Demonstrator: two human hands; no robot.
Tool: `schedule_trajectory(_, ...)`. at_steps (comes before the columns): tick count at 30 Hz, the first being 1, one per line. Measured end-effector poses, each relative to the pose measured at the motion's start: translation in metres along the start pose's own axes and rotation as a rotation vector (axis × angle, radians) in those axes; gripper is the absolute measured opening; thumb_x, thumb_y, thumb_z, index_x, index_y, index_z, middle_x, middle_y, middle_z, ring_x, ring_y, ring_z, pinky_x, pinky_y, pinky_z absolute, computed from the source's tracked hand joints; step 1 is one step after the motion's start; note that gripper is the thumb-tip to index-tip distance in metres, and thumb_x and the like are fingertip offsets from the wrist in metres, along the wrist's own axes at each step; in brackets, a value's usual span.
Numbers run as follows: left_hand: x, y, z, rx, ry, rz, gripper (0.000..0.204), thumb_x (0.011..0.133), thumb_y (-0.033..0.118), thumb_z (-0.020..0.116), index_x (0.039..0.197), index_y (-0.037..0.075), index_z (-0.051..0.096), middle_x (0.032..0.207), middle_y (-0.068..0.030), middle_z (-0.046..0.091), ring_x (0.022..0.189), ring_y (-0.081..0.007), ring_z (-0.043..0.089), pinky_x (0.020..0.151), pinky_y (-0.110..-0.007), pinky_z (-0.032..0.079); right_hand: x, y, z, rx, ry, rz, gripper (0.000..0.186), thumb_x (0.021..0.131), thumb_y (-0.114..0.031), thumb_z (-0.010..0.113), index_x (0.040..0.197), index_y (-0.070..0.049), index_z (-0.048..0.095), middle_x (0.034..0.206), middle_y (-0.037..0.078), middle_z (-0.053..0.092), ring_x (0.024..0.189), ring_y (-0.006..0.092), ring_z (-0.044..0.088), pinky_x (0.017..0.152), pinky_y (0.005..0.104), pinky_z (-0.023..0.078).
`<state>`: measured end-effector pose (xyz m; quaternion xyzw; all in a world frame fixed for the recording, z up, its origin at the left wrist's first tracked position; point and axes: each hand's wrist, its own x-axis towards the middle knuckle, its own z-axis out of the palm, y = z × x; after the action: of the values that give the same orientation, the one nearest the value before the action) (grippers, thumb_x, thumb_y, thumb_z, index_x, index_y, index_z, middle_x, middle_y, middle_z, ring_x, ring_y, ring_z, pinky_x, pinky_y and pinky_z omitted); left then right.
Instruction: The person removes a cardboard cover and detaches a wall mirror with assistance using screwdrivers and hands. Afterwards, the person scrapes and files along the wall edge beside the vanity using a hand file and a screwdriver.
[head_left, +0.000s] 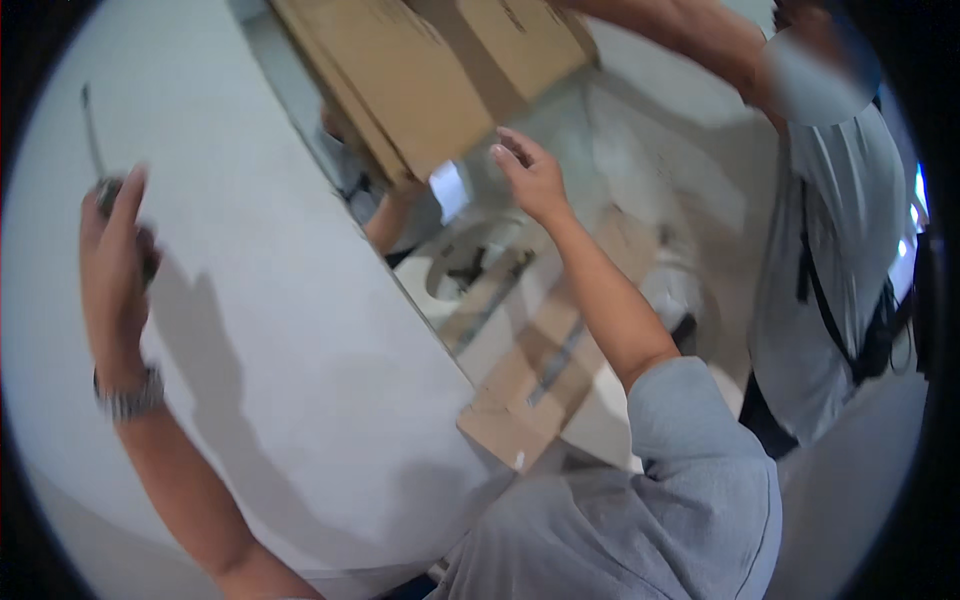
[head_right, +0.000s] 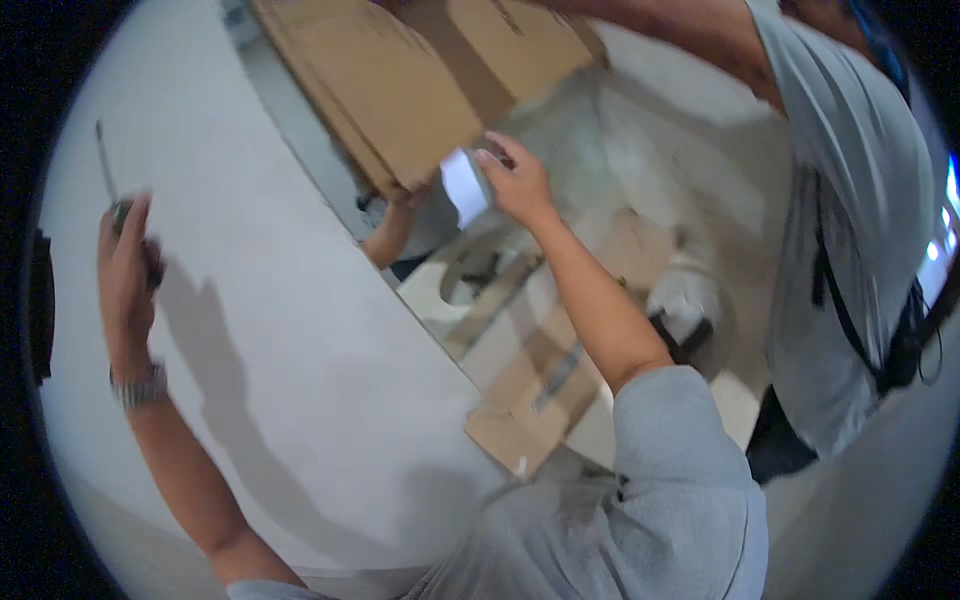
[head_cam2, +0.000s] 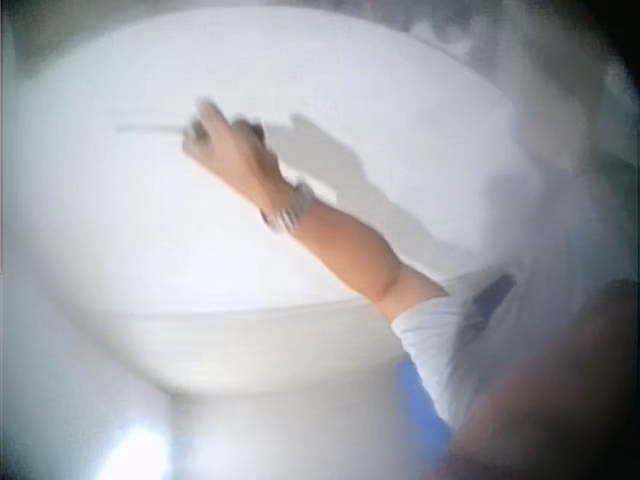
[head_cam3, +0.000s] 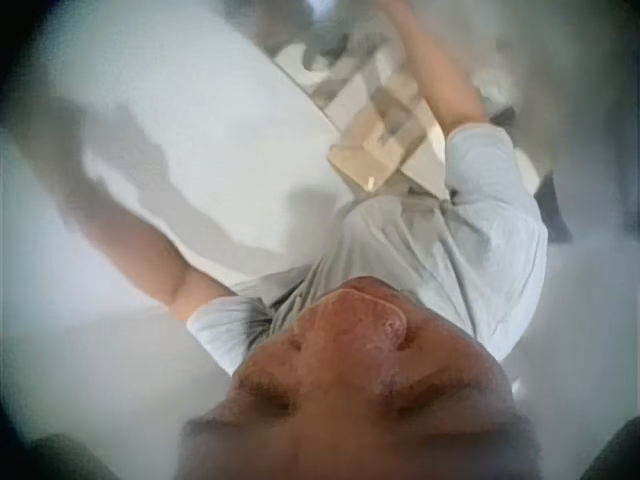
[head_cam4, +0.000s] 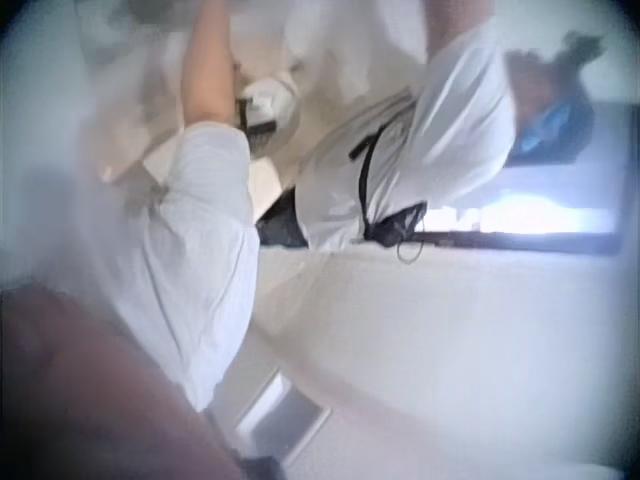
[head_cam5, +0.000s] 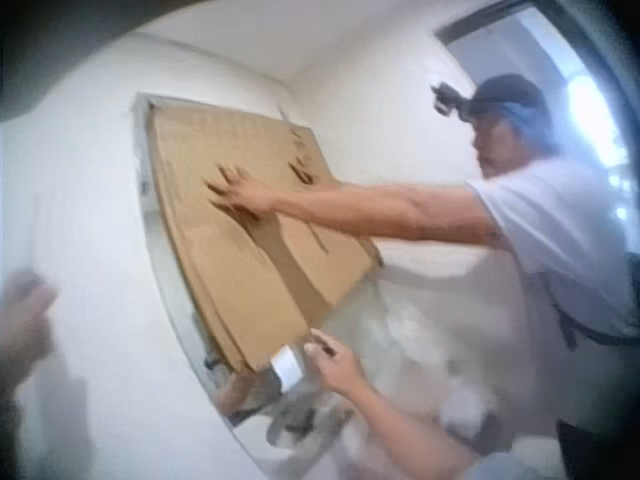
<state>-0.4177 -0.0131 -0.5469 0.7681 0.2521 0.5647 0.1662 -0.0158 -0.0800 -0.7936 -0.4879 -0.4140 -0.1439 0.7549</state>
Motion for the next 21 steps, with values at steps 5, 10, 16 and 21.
schedule_trajectory(5,-0.143,-0.062,-0.057,0.010,-0.208,-0.190,0.041,0.093,0.018,0.052,0.130,0.005,0.042,0.078,0.0008,0.046,0.058,-0.0072,0.043,0.052,-0.021,0.038,-0.133,0.082,-0.137,-0.277,0.125,0.719,0.038,0.087,-0.025,0.069,0.112,0.003,0.066,0.102,0.012,0.071,0.091,0.0170,0.065,0.082,0.0289,0.050)
schedule_trajectory(10,-0.262,-0.121,-0.060,-0.040,-0.633,-0.517,0.037,0.089,0.003,0.055,0.125,0.003,0.044,0.084,-0.0029,0.052,0.063,-0.0095,0.050,0.054,-0.024,0.043,-0.269,0.096,-0.165,-0.678,-0.064,0.870,0.041,0.080,-0.033,0.071,0.104,0.000,0.068,0.101,0.024,0.069,0.097,0.0353,0.066,0.087,0.0378,0.050)
schedule_trajectory(16,-0.378,-0.160,0.015,-0.153,-0.872,-0.594,0.031,0.095,0.010,0.056,0.124,0.000,0.056,0.088,-0.0047,0.061,0.069,-0.0099,0.056,0.060,-0.025,0.049,-0.282,0.087,-0.117,-0.964,-0.336,0.541,0.038,0.081,-0.010,0.061,0.119,-0.005,0.061,0.102,0.017,0.067,0.098,0.0379,0.063,0.083,0.0482,0.050)
schedule_trajectory(21,-0.439,-0.178,0.042,-0.133,-0.828,-0.345,0.032,0.093,0.009,0.060,0.123,-0.002,0.055,0.085,-0.0096,0.064,0.072,-0.0140,0.060,0.068,-0.028,0.050,-0.256,0.104,-0.122,-1.216,-1.125,0.216,0.041,0.080,-0.005,0.058,0.120,-0.014,0.060,0.125,0.009,0.056,0.117,0.0289,0.054,0.090,0.0445,0.048)
